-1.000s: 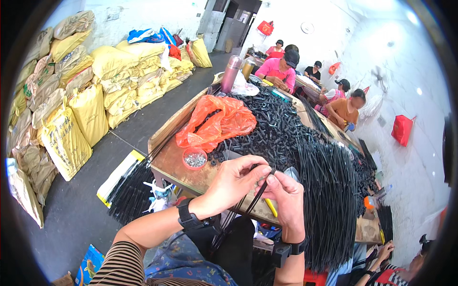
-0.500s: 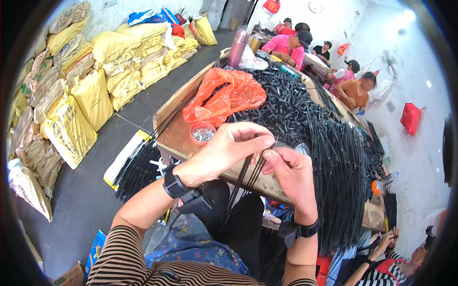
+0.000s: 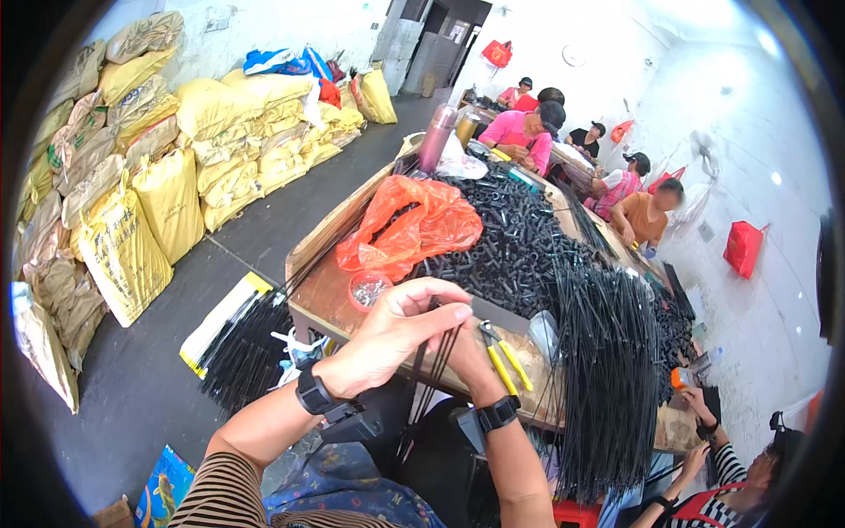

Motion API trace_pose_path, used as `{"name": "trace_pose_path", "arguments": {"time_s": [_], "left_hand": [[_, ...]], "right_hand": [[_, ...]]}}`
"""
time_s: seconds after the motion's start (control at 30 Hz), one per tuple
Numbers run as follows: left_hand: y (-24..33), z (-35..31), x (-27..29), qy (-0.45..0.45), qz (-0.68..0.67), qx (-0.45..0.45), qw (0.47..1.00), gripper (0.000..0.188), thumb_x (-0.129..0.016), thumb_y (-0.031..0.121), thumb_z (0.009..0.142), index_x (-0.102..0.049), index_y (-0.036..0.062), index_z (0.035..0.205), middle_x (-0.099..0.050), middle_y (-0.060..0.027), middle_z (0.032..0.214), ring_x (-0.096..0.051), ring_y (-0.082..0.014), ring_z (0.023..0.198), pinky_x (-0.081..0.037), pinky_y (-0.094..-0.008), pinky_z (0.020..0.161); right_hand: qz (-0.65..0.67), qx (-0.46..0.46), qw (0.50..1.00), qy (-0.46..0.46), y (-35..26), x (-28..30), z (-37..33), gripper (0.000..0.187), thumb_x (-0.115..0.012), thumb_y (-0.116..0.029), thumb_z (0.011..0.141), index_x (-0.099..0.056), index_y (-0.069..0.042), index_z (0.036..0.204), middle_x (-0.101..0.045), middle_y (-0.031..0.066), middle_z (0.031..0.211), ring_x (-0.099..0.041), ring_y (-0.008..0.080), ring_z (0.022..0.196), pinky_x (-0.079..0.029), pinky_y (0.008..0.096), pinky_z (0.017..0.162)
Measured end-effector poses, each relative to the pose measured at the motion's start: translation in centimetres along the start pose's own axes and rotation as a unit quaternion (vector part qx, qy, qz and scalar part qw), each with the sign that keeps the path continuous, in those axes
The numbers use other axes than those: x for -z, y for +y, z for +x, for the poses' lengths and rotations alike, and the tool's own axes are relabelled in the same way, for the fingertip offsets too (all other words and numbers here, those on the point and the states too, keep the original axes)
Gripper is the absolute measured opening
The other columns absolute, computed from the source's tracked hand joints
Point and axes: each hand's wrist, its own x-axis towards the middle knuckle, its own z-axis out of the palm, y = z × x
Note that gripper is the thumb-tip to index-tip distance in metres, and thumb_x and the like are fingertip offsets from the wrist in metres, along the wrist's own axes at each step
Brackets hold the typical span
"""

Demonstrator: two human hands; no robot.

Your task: Manually assemble and secure plastic components onto metal umbrella rib segments using pliers.

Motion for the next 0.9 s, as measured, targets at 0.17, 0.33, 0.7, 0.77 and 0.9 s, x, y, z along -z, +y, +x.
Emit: {"name": "trace_pose_path", "arguments": {"time_s": [0.17,0.33,0.7,0.77,0.9], "left_hand": [[1.2,-0.3,0.2,-0.043,0.001,-0.026,0.999,0.015,-0.062,0.015,0.091,-0.063,0.0028,0.100,-0.065,-0.0026,0.087,-0.054,-0.0042,0.066,-0.042,-0.0180,0.056],[1.2,0.8,0.3,-0.110,-0.007,-0.021,0.994,0.021,-0.059,0.017,0.093,-0.060,0.0017,0.108,-0.065,-0.0023,0.091,-0.053,-0.0040,0.069,-0.042,-0.0179,0.058],[1.4,1.1,-1.0,-0.154,0.051,0.021,0.987,0.028,-0.055,0.024,0.096,-0.059,0.0024,0.113,-0.059,0.0021,0.084,-0.050,-0.0033,0.066,-0.042,-0.0183,0.060],[1.6,1.5,-0.9,-0.169,0.054,0.031,0.984,0.028,-0.055,0.025,0.096,-0.059,0.0026,0.112,-0.059,0.0016,0.085,-0.050,-0.0036,0.067,-0.042,-0.0185,0.060],[1.3,2.4,-1.3,-0.196,0.067,0.045,0.977,0.030,-0.054,0.029,0.096,-0.060,0.0032,0.110,-0.058,0.0006,0.086,-0.051,-0.0044,0.072,-0.042,-0.0188,0.061]], "right_hand": [[0.047,0.002,0.999,0.026,-1.1,1.2,-1.9,0.028,-0.047,-0.023,0.099,-0.060,-0.003,0.115,-0.058,-0.0030,0.083,-0.054,0.0049,0.075,-0.047,0.0225,0.066],[0.057,0.031,0.998,0.020,-6.6,3.9,-5.6,0.029,-0.047,-0.014,0.098,-0.055,-0.001,0.123,-0.060,0.0024,0.086,-0.056,0.0092,0.078,-0.047,0.0251,0.072],[0.160,0.070,0.983,0.046,-8.3,5.3,-8.1,0.026,-0.058,-0.012,0.093,-0.060,0.001,0.116,-0.066,0.0104,0.089,-0.064,0.0169,0.074,-0.052,0.0276,0.067],[0.187,0.066,0.978,0.063,-8.4,5.6,-8.0,0.029,-0.061,-0.011,0.091,-0.059,0.000,0.118,-0.066,0.0090,0.087,-0.064,0.0165,0.071,-0.052,0.0272,0.065],[0.193,0.054,0.977,0.076,-9.2,6.1,-7.9,0.031,-0.061,-0.009,0.090,-0.059,-0.001,0.120,-0.066,0.0073,0.085,-0.063,0.0151,0.071,-0.052,0.0261,0.064]]}}
